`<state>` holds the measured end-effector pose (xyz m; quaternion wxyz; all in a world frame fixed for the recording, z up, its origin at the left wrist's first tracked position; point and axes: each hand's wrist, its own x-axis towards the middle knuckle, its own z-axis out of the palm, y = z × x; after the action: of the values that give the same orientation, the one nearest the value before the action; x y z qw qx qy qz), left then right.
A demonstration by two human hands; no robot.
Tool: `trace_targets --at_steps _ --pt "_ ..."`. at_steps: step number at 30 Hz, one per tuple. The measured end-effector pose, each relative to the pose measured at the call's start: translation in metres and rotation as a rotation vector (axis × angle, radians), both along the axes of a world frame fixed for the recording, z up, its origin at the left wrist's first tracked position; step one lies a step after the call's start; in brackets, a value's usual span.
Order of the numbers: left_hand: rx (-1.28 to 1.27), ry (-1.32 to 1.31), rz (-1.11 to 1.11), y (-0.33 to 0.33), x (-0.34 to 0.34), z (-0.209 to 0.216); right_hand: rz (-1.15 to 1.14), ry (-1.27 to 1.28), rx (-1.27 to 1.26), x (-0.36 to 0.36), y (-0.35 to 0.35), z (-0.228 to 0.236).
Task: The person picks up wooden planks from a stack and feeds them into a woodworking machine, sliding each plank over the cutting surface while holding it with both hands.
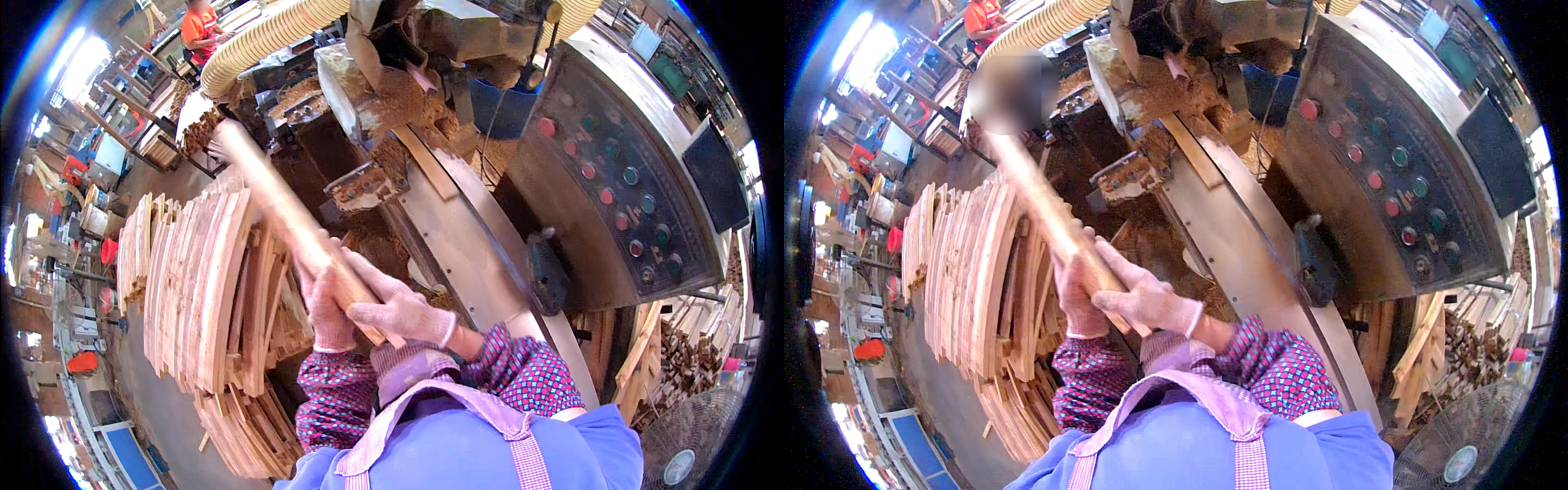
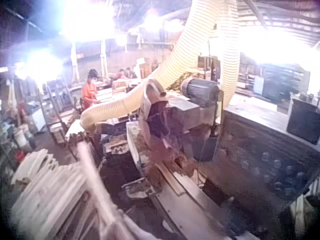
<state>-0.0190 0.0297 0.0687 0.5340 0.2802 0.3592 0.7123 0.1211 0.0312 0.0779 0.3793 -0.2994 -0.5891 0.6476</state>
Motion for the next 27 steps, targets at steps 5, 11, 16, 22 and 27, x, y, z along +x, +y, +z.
trace_targets --at_steps 5,11,16,22,27 --pt "-0.028 -0.101 -0.159 -0.025 0.023 -0.025 -0.194 -0.714 0.037 0.118 -0.080 -0.011" --pt "-0.117 -0.058 -0.204 -0.045 0.028 -0.043 -0.319 -1.548 0.374 0.227 -0.182 -0.112" --pt "-0.143 -0.107 -0.160 -0.055 0.028 -0.042 -0.383 -1.627 0.703 0.178 -0.003 -0.146" --pt "-0.092 0.010 -0.217 -0.039 0.019 -0.039 -0.503 -1.323 0.864 0.132 0.178 -0.164" --pt "-0.066 0.190 -0.055 -0.035 0.038 -0.058 -0.035 -0.162 0.111 0.031 0.035 -0.052"
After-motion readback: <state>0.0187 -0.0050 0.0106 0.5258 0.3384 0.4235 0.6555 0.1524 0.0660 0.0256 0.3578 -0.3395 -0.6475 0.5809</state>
